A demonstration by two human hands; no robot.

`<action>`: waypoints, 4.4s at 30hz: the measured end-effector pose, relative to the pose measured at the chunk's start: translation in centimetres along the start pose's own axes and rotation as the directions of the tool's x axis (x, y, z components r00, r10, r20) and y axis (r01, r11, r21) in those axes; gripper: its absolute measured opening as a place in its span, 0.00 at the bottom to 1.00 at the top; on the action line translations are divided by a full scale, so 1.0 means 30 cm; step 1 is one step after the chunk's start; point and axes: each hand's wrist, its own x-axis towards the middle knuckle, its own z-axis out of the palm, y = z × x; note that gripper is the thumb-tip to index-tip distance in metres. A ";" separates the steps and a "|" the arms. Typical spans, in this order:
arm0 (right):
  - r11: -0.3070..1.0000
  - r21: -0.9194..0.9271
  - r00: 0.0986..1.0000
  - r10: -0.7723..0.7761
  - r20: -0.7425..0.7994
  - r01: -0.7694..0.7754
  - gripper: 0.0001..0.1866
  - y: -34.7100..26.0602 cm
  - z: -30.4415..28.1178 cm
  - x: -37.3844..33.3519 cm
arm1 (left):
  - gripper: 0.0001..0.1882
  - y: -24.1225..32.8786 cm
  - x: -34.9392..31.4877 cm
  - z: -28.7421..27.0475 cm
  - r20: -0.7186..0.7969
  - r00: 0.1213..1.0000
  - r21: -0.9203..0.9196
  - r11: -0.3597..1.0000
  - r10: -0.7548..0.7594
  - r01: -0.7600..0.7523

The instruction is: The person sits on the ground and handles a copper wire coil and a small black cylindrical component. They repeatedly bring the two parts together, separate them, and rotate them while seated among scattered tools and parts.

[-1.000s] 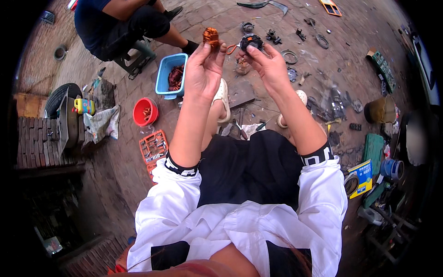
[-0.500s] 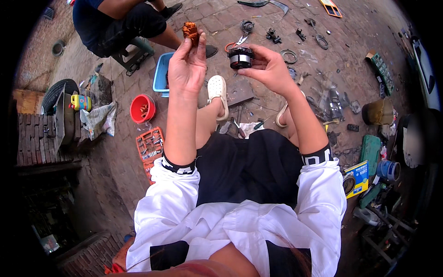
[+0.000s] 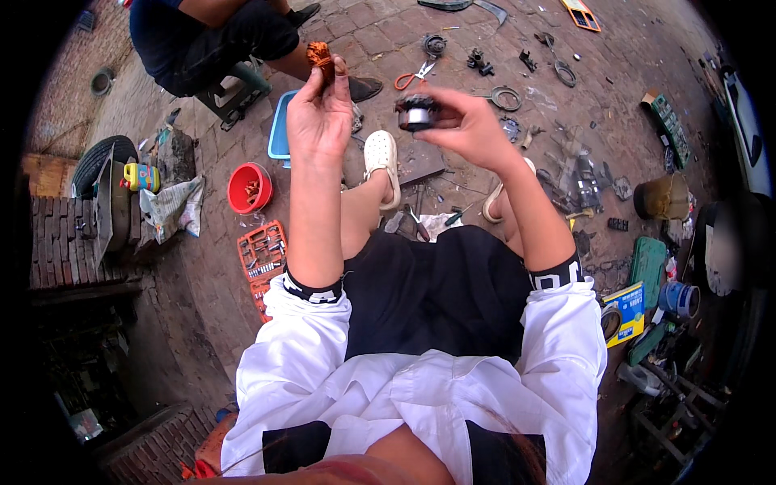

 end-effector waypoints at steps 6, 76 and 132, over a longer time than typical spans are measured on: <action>0.898 -0.441 0.998 -0.034 -0.057 0.006 0.26 0.026 0.015 0.016 | 0.14 -0.052 -0.024 0.017 0.011 0.999 0.072 0.996 -0.049 0.048; 0.980 0.079 0.893 0.133 0.429 -0.184 0.27 -0.040 -0.042 -0.008 | 0.10 0.038 0.025 -0.027 0.016 0.996 0.066 0.994 0.089 -0.090; 0.587 -0.801 0.992 -0.039 0.117 0.118 0.22 0.064 0.019 0.005 | 0.10 0.007 -0.001 -0.015 -0.017 0.996 0.123 0.989 0.088 -0.085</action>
